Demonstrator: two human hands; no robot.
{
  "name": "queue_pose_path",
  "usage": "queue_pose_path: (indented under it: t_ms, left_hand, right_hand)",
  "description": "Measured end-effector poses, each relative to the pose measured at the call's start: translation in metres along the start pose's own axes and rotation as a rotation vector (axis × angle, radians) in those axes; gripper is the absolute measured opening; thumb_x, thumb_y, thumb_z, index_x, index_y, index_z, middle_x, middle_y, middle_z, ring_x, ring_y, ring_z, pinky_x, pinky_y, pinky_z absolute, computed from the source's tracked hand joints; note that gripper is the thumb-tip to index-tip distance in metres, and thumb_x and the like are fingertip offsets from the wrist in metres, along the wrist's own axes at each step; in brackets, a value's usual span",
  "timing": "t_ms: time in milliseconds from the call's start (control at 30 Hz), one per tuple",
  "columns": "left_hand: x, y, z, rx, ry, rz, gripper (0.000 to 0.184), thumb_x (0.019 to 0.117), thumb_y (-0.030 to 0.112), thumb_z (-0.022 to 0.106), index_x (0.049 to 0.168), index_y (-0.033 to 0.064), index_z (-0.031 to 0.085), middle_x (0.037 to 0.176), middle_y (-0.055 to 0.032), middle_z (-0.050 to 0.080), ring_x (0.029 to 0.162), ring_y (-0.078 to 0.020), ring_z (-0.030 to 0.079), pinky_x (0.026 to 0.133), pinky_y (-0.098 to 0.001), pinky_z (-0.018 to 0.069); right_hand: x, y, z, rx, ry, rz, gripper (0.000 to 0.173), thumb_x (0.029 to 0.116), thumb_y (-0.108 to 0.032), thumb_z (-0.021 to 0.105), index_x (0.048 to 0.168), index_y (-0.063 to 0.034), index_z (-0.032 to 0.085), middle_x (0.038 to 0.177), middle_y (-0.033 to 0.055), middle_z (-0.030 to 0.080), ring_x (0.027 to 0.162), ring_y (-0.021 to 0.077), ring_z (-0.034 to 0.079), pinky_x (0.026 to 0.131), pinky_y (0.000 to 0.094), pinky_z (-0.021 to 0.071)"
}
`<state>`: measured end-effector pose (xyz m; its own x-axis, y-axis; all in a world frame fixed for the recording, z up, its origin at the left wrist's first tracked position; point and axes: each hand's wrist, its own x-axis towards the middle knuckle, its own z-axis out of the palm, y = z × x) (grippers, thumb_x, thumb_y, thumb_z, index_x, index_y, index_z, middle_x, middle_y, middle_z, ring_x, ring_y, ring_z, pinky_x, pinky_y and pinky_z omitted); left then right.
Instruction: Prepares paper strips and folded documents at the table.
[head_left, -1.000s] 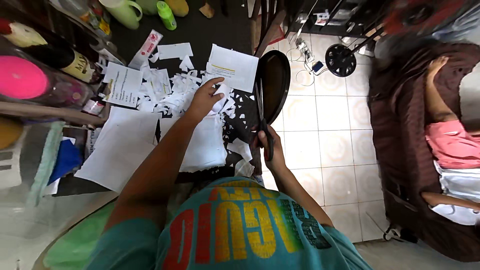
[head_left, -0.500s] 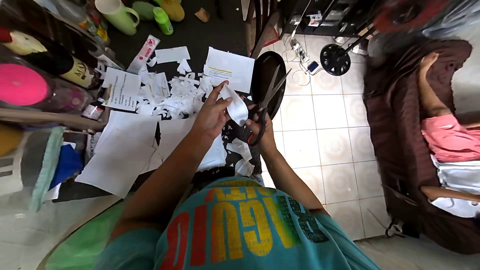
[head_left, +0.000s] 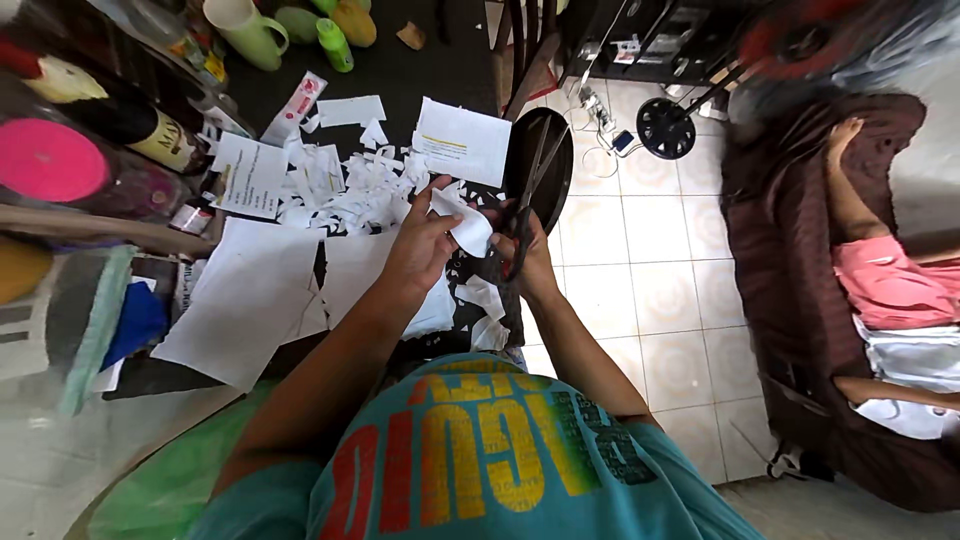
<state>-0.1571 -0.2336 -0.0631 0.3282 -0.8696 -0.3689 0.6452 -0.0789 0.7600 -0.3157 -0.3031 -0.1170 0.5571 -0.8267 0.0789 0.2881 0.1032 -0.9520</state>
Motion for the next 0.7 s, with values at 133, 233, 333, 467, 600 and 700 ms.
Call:
queue_pose_path:
  t_ms: [133,233,333,467,600,700]
  left_hand:
    - [-0.004,0.000,0.004,-0.035,0.027,-0.008,0.058,0.1008,-0.007,0.045,0.153,0.0153,0.033,0.129,-0.0091,0.058,0.106,-0.0174,0.067,0.090,-0.0343,0.0576]
    - [-0.003,-0.002,0.000,-0.042,0.064,-0.005,0.055,0.1021,-0.006,0.043,0.152,0.0141,0.034,0.129,-0.0082,0.058,0.106,-0.0155,0.066,0.090,-0.0326,0.0565]
    - [-0.002,-0.007,-0.007,0.006,0.062,0.013,0.044,0.1025,-0.002,0.046,0.145,0.0106,0.041,0.121,-0.0062,0.059,0.102,-0.0142,0.065,0.090,-0.0331,0.0562]
    - [-0.006,-0.008,-0.015,0.278,-0.058,0.007,0.044,0.1005,0.009,0.059,0.142,0.0088,0.044,0.109,-0.0026,0.060,0.093,-0.0116,0.065,0.085,-0.0332,0.0581]
    - [-0.008,-0.011,-0.014,0.530,-0.235,-0.028,0.046,0.0910,0.012,0.071,0.134,0.0034,0.056,0.112,-0.0081,0.058,0.098,-0.0138,0.060,0.088,-0.0338,0.0550]
    - [-0.007,-0.010,-0.012,0.589,-0.277,-0.067,0.017,0.0946,0.007,0.069,0.109,0.0007,0.064,0.099,-0.0047,0.065,0.089,-0.0083,0.063,0.085,-0.0293,0.0555]
  right_hand:
    - [-0.011,-0.002,0.006,0.030,0.010,0.098,0.044,0.0855,-0.002,0.068,0.127,-0.0043,0.055,0.108,-0.0020,0.065,0.090,0.0021,0.064,0.079,0.0202,0.0558]
    - [-0.012,-0.004,0.004,0.018,0.048,0.100,0.040,0.0854,-0.002,0.066,0.124,-0.0062,0.056,0.104,-0.0035,0.064,0.087,0.0012,0.063,0.075,0.0193,0.0553]
    - [-0.009,-0.017,0.002,-0.068,0.068,0.112,0.040,0.0858,0.000,0.066,0.124,-0.0046,0.055,0.101,-0.0029,0.064,0.085,0.0006,0.062,0.074,0.0182,0.0550]
    - [-0.006,-0.036,-0.003,-0.181,-0.021,0.110,0.044,0.0836,0.000,0.067,0.125,-0.0032,0.054,0.101,-0.0029,0.064,0.083,-0.0004,0.062,0.073,0.0173,0.0546]
    - [-0.004,-0.047,0.000,-0.263,-0.113,0.136,0.045,0.0822,-0.004,0.070,0.126,-0.0034,0.056,0.094,-0.0029,0.063,0.078,0.0001,0.059,0.069,0.0177,0.0526]
    - [0.000,-0.046,-0.001,-0.271,-0.170,0.116,0.047,0.0810,-0.006,0.072,0.124,-0.0011,0.056,0.096,-0.0033,0.064,0.081,-0.0005,0.061,0.074,0.0179,0.0538]
